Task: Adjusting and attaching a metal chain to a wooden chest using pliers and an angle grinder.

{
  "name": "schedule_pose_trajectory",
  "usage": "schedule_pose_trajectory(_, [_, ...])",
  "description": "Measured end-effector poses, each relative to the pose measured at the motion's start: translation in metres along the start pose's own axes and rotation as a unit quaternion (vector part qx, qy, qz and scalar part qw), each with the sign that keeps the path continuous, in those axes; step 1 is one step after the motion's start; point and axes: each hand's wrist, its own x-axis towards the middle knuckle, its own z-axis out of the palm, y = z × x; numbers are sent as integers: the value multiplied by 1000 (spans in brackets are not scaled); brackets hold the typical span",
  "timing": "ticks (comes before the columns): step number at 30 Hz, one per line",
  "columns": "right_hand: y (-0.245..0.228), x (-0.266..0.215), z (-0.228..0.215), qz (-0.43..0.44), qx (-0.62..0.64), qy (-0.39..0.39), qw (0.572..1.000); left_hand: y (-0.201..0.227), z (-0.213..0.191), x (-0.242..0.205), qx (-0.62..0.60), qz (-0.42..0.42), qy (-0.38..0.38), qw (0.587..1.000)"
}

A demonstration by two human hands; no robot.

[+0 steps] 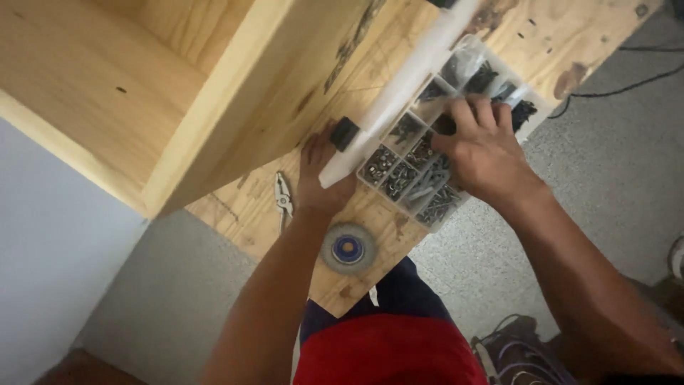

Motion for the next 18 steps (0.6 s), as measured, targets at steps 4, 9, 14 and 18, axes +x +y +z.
schedule_pose_trajectory(4, [4, -2, 13, -7, -41, -35, 999, 7, -11, 2, -23, 0, 6, 1000])
schedule_pose_trajectory(9, [18, -5, 23, 29, 63, -48, 996, 8, -13, 7, -24, 1, 25, 999])
schedule_pose_trajectory(14, [24, -8, 17, 33, 148, -10, 988, 10, -12, 5, -4, 5, 25, 1000])
schedule_pose_trajectory(18, [27, -14, 28, 27, 115, 72, 990, 8, -7, 4, 13, 6, 37, 999])
